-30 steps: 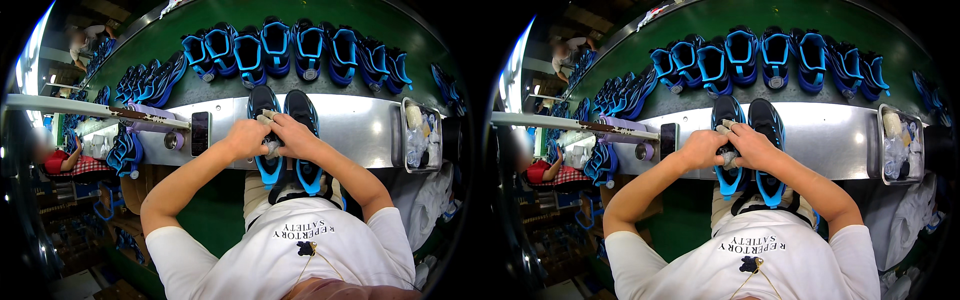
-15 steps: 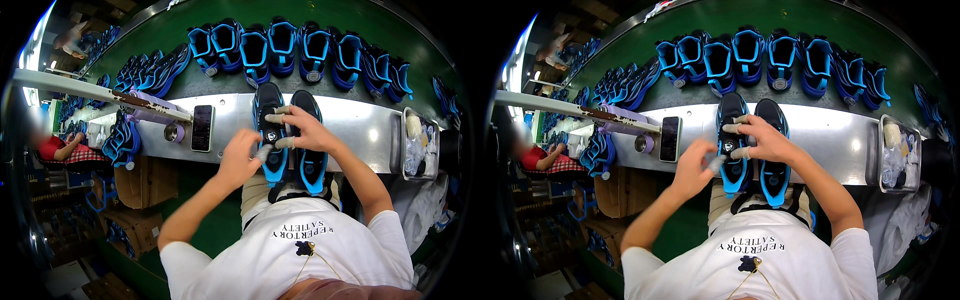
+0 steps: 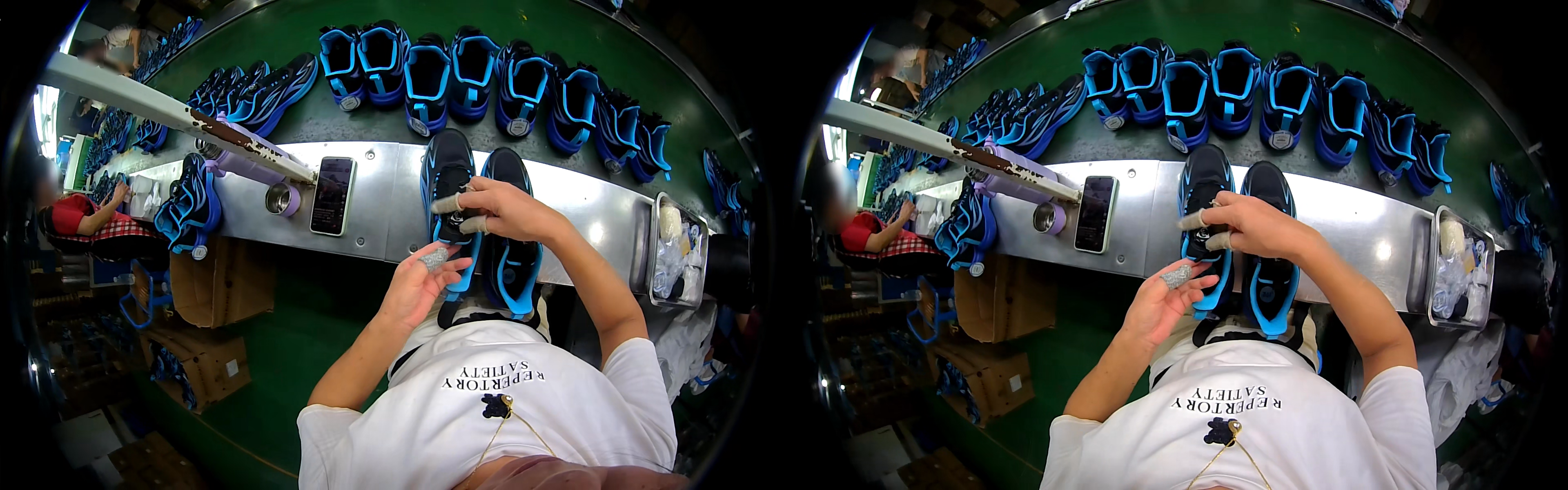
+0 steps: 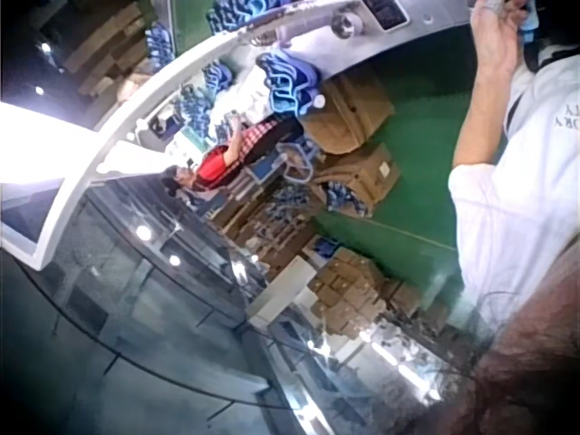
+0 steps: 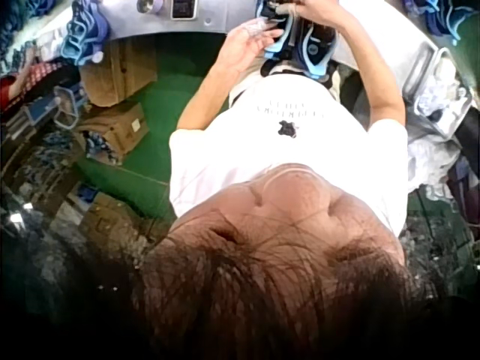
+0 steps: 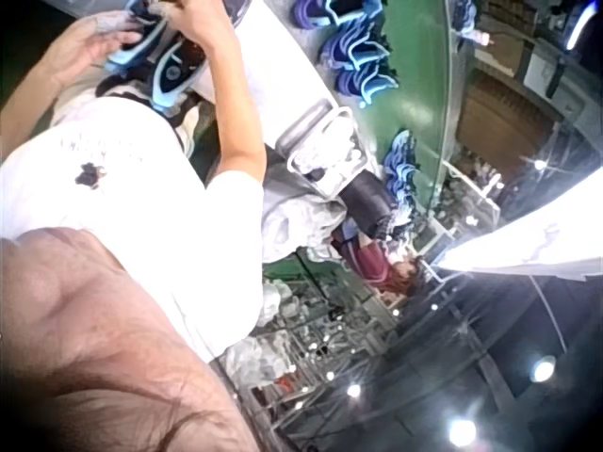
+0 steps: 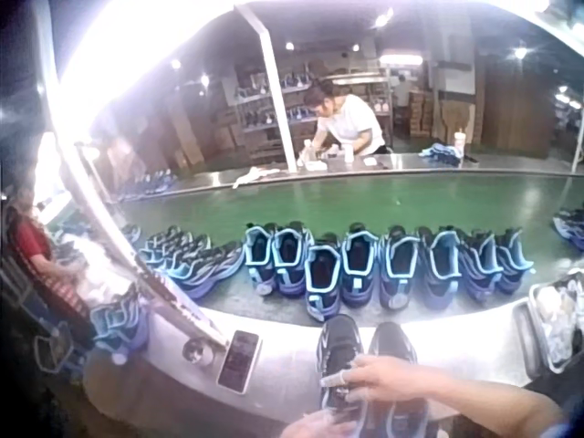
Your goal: The person wipes and polishes the surfaces of shoes using a cloth while standing at a workbench in a factory.
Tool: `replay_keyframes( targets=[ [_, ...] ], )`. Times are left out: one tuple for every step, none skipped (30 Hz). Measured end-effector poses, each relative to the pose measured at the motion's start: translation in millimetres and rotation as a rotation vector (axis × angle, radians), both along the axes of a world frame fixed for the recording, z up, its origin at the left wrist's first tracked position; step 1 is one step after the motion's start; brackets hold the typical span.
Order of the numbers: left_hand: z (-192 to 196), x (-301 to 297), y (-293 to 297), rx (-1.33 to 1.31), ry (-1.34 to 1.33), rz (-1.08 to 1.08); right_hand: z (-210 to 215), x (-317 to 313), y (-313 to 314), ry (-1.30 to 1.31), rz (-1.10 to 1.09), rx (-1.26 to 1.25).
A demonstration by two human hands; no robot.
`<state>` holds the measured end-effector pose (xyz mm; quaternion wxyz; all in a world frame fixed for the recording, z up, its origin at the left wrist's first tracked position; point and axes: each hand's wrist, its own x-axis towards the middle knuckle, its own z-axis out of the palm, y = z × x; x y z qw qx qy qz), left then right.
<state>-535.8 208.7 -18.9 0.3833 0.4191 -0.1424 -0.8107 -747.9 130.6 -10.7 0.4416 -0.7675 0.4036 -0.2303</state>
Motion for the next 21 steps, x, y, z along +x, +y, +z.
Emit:
replay_keyframes(
  targets=[
    [-2, -1, 0, -0.001, 0.003, 0.001, -2, -1, -2, 0.036, 0.046, -0.017],
    [-5, -2, 1, -0.013, -0.001, 0.002, -2, -1, -1, 0.043, 0.023, -0.079],
    [-8, -3, 2, -0.025, -0.007, 0.007, -1, 0, 1, 0.046, 0.028, -0.079],
    [-8, -4, 2, -0.025, -0.004, 0.012, 0, 1, 3, 0.105, -0.012, -0.082],
    [-7, -5, 2, -0.022, 0.009, 0.010, 2, 2, 4, 0.163, -0.052, -0.085],
    [-7, -5, 2, -0.019, 0.022, 0.008, 8, -1, 3, 0.165, -0.048, -0.086],
    [-6, -6, 1, -0.019, 0.024, 0.012, 17, -4, 2, 0.094, -0.017, 0.032],
    [-5, -7, 0, -0.005, 0.025, 0.006, 22, -7, 1, 0.022, 0.014, 0.152],
    [-5, -8, -1, 0.010, 0.026, -0.005, 19, -9, -2, 0.024, 0.011, 0.151],
    [-5, -9, -1, 0.010, 0.027, -0.007, 11, -11, -6, 0.030, 0.048, 0.092],
    [-5, -10, -1, 0.013, 0.022, -0.008, 5, -12, -7, 0.036, 0.084, 0.033],
    [-6, -11, -1, 0.018, 0.015, -0.007, 2, -11, -7, 0.035, 0.084, 0.034],
    [-5, -12, -1, 0.019, 0.014, -0.007, -1, -11, -5, 0.038, 0.052, -0.001],
    [-2, -14, -1, 0.024, 0.011, 0.009, -2, -10, -4, 0.041, 0.021, -0.036],
    [-1, -16, -1, 0.029, 0.009, 0.026, -3, -9, -2, 0.040, 0.022, -0.035],
    [-1, -17, -1, 0.030, 0.008, 0.027, -2, -7, 1, 0.057, -0.026, -0.039],
    [-1, -18, -1, 0.035, 0.002, 0.032, -2, -7, 2, 0.075, -0.074, -0.042],
    [-1, -19, -1, 0.039, -0.003, 0.036, 0, -7, 2, 0.075, -0.073, -0.042],
    [-1, -20, -1, 0.039, -0.003, 0.037, 2, -8, 1, 0.113, -0.066, -0.063],
    [-3, -20, 0, 0.038, 0.014, 0.050, 3, -9, 1, 0.151, -0.059, -0.084],
    [-5, -20, 1, 0.036, 0.032, 0.061, 3, -9, 1, 0.151, -0.059, -0.085]
  ],
)
